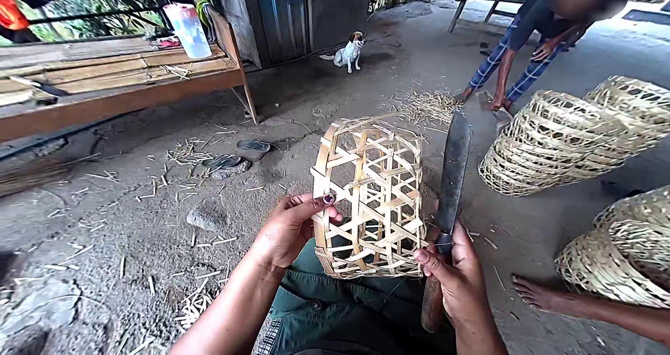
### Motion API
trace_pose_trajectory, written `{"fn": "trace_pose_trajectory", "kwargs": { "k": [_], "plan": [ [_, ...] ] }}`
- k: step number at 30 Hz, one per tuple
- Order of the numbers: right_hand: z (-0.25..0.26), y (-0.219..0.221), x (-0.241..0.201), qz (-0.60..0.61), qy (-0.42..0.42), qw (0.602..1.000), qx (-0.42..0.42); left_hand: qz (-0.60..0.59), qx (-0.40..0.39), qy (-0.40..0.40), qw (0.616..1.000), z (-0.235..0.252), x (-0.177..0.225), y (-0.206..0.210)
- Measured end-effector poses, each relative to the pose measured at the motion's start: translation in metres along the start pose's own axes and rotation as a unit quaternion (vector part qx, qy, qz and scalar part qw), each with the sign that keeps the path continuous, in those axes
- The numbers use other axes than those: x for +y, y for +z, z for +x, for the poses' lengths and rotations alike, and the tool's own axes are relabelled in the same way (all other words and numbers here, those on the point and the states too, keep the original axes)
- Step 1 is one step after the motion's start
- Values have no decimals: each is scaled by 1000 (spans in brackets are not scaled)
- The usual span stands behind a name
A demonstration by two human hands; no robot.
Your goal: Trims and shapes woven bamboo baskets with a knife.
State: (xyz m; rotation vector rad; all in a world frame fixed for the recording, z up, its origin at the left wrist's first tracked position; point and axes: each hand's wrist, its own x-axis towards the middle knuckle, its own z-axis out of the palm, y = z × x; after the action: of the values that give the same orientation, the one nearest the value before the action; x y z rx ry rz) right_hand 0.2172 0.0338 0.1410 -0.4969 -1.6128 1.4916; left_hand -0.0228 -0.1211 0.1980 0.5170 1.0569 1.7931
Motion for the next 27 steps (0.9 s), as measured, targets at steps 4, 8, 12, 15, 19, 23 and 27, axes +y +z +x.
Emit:
{"fn": "trace_pose_trajectory", "kwargs": {
  "k": [4,8,12,15,19,23,27],
  "plan": [
    [3,-6,5,22,9,1000,15,-6,-78,-55,995,-2,0,-4],
    [8,-15,11,34,6,999,26,91,-105,-20,990,-3,-4,0],
    [8,-19,14,31,10,999,23,256,-65,116,958,-3,-9,9],
    [8,-17,11,27,2,999,18,240,-81,130,959,-4,-6,7],
    [9,-17,8,5,-3,1000,15,224,-160,107,955,-2,3,-5],
    [4,-13,2,-46,-38,998,13,120,-56,176,975,-5,11,-7],
    [-8,-9,5,-86,-77,992,-42,-69,126,252,957,6,33,-24]
  ]
}}
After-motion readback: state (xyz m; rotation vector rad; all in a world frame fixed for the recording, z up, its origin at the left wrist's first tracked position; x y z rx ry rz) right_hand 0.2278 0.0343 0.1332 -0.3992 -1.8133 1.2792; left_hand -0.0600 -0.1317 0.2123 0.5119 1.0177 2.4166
